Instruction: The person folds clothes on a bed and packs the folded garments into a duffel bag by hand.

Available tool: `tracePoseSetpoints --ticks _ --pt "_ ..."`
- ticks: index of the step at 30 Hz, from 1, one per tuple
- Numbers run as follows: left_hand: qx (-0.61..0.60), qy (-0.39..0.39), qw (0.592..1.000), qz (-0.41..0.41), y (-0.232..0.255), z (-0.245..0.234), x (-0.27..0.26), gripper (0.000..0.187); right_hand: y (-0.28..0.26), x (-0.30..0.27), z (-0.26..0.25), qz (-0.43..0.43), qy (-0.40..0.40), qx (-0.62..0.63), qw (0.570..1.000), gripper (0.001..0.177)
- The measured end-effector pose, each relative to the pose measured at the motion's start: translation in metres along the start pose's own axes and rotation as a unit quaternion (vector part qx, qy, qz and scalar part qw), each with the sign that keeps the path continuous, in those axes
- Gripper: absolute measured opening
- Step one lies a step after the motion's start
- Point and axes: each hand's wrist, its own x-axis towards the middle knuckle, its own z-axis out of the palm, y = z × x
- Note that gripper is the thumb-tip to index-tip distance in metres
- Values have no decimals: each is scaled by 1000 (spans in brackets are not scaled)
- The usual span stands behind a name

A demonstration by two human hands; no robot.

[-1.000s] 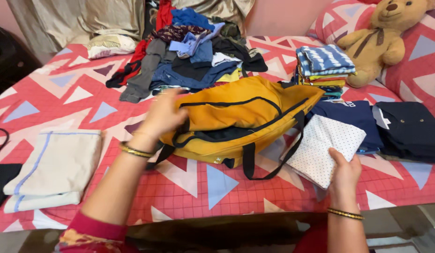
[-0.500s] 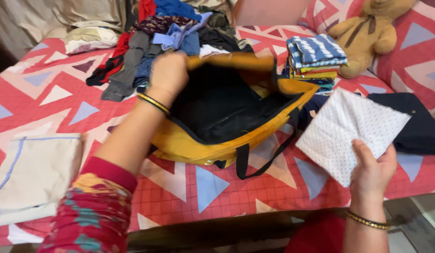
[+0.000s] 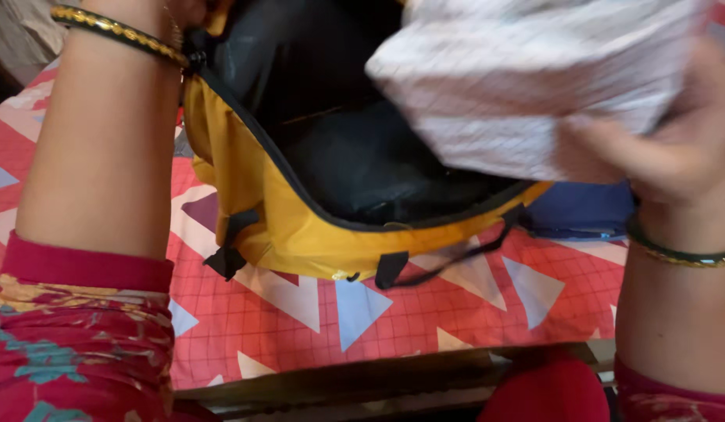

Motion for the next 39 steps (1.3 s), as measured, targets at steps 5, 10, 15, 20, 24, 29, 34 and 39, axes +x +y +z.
tracePoseSetpoints --ticks 5,10,15,20,24,29,34,39 --pt "19 -99 994 -51 -19 -2 20 32 40 55 64 42 -325 -91 941 50" --pt "67 -160 981 -87 -36 70 12 31 159 45 166 -24 -338 -252 906 61" --pt "78 60 993 -68 -45 131 -37 7 256 -64 245 -176 -335 -327 866 48" --pt "84 202 976 -5 -16 122 -41 26 268 -124 264 -125 -404 -322 847 56" --pt "77 240 965 67 -4 116 -48 30 261 -125 257 -120 -365 -285 878 58" --pt "129 181 974 49 -8 124 -59 26 239 -115 239 -67 -439 -265 856 59" --pt "146 188 969 69 25 130 -75 39 174 -95 192 145 -472 -182 850 72" --pt "63 159 971 170 93 106 -75 51 94 -94 101 329 -519 -135 777 72"
